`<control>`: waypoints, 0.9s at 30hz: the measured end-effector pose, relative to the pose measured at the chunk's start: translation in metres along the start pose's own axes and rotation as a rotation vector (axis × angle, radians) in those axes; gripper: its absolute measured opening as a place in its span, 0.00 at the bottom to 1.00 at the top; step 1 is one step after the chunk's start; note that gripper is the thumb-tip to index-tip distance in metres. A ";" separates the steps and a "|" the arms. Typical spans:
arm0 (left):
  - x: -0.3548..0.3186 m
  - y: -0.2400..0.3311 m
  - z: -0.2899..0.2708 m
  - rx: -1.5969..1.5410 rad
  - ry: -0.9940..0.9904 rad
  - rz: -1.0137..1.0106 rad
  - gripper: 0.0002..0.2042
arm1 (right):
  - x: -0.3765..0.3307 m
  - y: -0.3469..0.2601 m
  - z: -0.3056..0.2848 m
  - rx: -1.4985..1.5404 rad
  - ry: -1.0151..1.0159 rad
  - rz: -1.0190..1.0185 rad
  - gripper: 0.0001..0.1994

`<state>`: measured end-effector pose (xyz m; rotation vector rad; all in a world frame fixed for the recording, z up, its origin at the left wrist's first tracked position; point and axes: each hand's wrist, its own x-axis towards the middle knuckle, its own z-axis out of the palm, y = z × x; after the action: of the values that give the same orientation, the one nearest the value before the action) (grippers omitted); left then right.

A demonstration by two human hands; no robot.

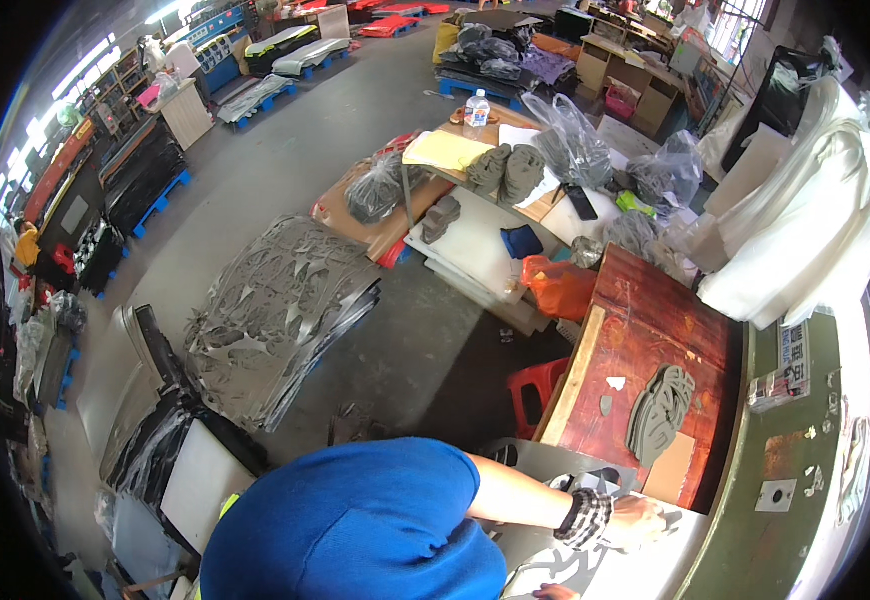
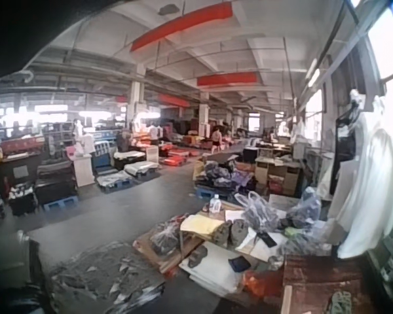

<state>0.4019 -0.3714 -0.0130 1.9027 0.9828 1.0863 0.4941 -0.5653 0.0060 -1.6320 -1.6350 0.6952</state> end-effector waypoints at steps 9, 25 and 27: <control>-0.026 0.028 -0.053 -0.414 -0.236 -0.142 0.17 | -0.002 0.008 -0.008 0.030 -0.166 0.267 0.05; 0.153 -0.048 -0.182 -0.287 0.178 0.228 0.11 | -0.045 -0.004 -0.004 -0.051 0.428 0.478 0.05; 0.166 -0.067 -0.167 -0.206 0.168 0.314 0.12 | -0.052 -0.004 -0.001 -0.061 0.475 0.554 0.05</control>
<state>0.2931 -0.1621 0.0512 1.8560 0.6415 1.4888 0.4895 -0.6176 0.0043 -2.1235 -0.8781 0.4634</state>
